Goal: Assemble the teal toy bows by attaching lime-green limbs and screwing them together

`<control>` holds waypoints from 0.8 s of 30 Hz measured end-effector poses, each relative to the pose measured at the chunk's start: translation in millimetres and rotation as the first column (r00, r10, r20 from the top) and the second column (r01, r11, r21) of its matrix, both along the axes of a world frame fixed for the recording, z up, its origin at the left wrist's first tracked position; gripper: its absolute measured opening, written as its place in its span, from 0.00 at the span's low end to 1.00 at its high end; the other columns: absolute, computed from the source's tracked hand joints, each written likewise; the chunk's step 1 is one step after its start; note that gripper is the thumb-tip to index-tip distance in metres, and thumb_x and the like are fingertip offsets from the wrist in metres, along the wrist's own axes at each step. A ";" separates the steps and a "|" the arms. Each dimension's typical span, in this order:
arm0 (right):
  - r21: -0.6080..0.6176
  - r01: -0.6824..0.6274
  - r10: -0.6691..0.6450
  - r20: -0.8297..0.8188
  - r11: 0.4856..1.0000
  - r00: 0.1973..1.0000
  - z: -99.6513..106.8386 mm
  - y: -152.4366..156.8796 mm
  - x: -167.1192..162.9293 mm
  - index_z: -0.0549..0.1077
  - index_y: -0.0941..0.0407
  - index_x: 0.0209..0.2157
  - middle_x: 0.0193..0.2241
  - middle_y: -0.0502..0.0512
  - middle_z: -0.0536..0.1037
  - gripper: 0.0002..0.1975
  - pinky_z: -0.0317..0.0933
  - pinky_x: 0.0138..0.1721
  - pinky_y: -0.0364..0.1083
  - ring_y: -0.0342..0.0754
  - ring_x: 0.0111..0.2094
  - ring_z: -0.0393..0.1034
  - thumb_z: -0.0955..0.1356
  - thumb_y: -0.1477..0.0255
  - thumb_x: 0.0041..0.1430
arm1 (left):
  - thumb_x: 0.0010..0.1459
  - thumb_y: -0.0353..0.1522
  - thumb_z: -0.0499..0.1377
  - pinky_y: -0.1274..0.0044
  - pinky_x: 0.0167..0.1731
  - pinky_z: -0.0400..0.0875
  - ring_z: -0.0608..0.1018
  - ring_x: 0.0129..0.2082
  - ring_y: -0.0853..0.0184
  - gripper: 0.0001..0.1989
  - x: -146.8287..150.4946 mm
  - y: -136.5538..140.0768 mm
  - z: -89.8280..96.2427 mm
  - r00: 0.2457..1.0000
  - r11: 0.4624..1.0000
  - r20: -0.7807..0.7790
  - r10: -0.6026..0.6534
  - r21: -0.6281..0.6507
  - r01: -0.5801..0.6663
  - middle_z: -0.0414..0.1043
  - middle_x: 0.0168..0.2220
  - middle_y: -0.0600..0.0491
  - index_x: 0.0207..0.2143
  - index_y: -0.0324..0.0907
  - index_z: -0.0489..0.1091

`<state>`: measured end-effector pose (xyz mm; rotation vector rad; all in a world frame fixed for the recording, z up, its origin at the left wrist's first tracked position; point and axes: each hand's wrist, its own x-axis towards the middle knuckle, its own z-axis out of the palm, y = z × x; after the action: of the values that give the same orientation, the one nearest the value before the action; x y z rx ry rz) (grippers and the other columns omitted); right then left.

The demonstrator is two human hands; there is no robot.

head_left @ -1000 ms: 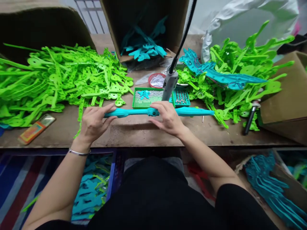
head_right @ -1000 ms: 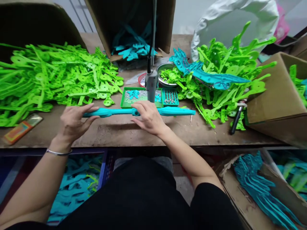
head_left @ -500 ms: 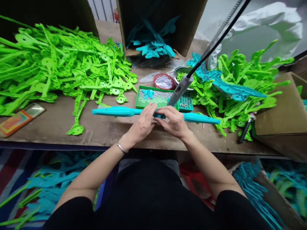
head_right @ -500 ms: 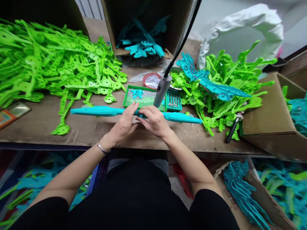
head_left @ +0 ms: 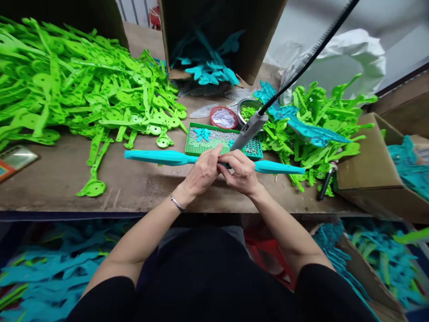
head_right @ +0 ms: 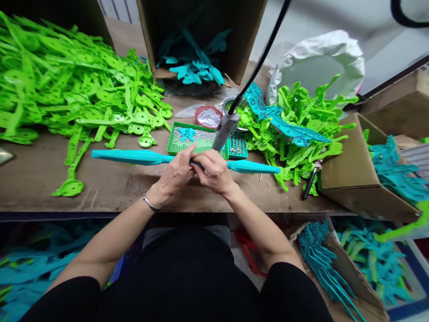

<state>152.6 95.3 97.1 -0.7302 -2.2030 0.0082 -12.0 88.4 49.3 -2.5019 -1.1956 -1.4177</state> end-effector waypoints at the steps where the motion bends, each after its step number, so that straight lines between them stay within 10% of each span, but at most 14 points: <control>1: -0.016 0.007 -0.007 -0.008 1.000 1.000 0.9 -0.1 0.6 0.76 0.54 0.40 0.38 0.57 0.82 0.04 0.73 0.41 0.50 0.49 0.39 0.76 0.69 0.75 0.64 | 0.68 0.27 0.51 0.65 0.56 0.75 0.79 0.54 0.58 0.30 -0.5 1.5 1.3 1.000 1.000 0.002 -0.002 -0.022 0.002 0.75 0.52 0.39 0.69 0.35 0.45; 8: -0.126 0.030 -0.029 0.012 0.992 1.000 3.3 -4.0 18.0 0.73 0.55 0.52 0.44 0.58 0.82 0.17 0.75 0.47 0.50 0.50 0.46 0.78 0.72 0.72 0.62 | 0.70 0.32 0.52 0.65 0.56 0.75 0.77 0.57 0.59 0.37 1.0 -10.2 10.6 0.976 0.987 0.200 -0.088 -0.114 0.112 0.64 0.64 0.33 0.72 0.40 0.32; 12: -0.085 0.056 -0.055 0.011 0.995 0.998 -1.6 -10.6 21.6 0.73 0.53 0.53 0.46 0.58 0.82 0.18 0.75 0.50 0.50 0.50 0.48 0.78 0.72 0.74 0.62 | 0.65 0.27 0.59 0.68 0.49 0.78 0.81 0.47 0.62 0.33 3.5 -46.7 -4.3 0.931 0.998 0.365 0.023 0.049 -0.044 0.77 0.47 0.44 0.68 0.39 0.49; 15: -0.079 0.073 -0.072 0.024 0.994 0.997 -4.7 -17.3 20.3 0.72 0.52 0.54 0.47 0.59 0.82 0.19 0.76 0.50 0.52 0.51 0.49 0.79 0.72 0.74 0.62 | 0.64 0.27 0.60 0.75 0.38 0.77 0.79 0.35 0.67 0.13 5.3 -70.6 -18.7 0.890 0.991 0.437 0.130 -0.069 -0.111 0.75 0.35 0.52 0.50 0.41 0.67; 18: -0.074 0.097 -0.095 0.025 0.993 0.995 -6.8 -23.5 18.3 0.72 0.52 0.54 0.46 0.59 0.83 0.18 0.76 0.49 0.53 0.52 0.48 0.79 0.71 0.74 0.62 | 0.67 0.29 0.57 0.77 0.36 0.77 0.79 0.35 0.68 0.01 9.9 -79.9 -26.1 0.861 0.963 0.475 0.182 -0.264 -0.059 0.75 0.35 0.52 0.41 0.42 0.69; 24: -0.047 0.137 -0.137 0.000 0.990 0.991 -12.2 -32.9 15.2 0.73 0.53 0.52 0.46 0.61 0.83 0.16 0.77 0.47 0.55 0.53 0.47 0.80 0.71 0.74 0.62 | 0.69 0.32 0.55 0.73 0.42 0.79 0.81 0.43 0.65 0.09 21.9 -75.4 -28.8 0.806 0.944 0.573 0.149 -0.326 0.058 0.77 0.42 0.47 0.49 0.40 0.69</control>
<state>167.8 62.5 85.0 -0.9054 -2.1520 -0.0083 10.0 13.0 20.5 -2.2326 -1.6971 -2.2625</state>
